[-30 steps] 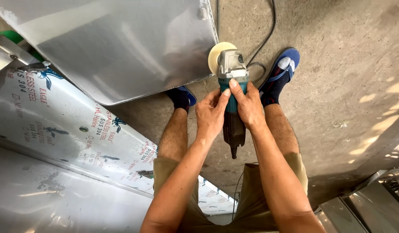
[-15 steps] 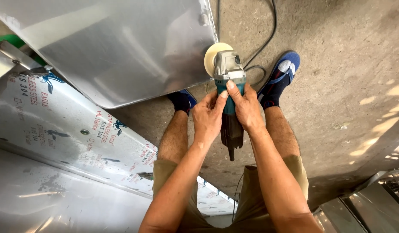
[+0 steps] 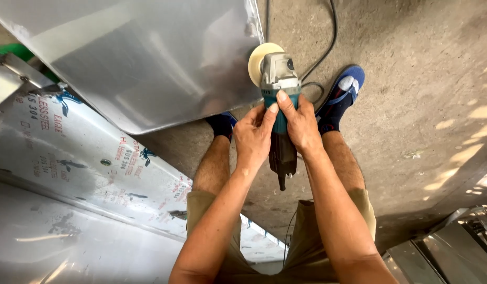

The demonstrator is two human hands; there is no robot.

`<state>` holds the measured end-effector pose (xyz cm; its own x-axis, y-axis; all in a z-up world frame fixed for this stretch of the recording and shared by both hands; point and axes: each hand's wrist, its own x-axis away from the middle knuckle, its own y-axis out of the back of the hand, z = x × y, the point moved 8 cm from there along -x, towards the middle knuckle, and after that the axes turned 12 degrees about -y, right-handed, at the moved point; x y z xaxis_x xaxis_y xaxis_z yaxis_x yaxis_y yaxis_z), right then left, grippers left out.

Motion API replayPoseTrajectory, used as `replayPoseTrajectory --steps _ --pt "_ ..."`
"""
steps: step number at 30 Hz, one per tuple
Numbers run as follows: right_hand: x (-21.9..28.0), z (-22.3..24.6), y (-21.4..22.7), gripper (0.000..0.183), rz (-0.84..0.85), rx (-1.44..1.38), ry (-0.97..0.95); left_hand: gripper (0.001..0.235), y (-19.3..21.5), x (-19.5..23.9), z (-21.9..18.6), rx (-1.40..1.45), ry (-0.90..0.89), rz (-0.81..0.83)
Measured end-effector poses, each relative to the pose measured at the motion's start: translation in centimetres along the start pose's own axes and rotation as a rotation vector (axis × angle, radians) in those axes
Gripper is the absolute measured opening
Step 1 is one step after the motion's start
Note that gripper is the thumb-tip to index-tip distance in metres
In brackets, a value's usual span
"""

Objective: Polishing the edges and surface of a metal component using an angle grinder with a sanding disc.

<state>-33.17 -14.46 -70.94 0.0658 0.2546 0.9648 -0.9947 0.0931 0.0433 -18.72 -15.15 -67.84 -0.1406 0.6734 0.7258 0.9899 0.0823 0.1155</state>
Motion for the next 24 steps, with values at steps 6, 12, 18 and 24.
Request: replayPoseTrajectory --steps 6,12,18,24 --pt "-1.1 3.4 -1.0 0.07 0.016 0.017 0.077 0.052 0.4 -2.3 -1.4 -0.063 -0.019 -0.008" --pt "-2.8 5.2 -1.5 0.07 0.024 -0.032 0.066 0.052 0.4 -4.3 -3.9 -0.053 -0.102 -0.053" --pt "-2.6 1.4 -0.4 0.069 0.081 -0.184 0.003 0.052 0.1 -2.6 -3.9 -0.32 -0.091 -0.03" --pt "-0.4 -3.6 1.5 0.066 0.105 -0.347 -0.13 0.053 -1.5 0.4 -1.4 -0.42 -0.1 0.034"
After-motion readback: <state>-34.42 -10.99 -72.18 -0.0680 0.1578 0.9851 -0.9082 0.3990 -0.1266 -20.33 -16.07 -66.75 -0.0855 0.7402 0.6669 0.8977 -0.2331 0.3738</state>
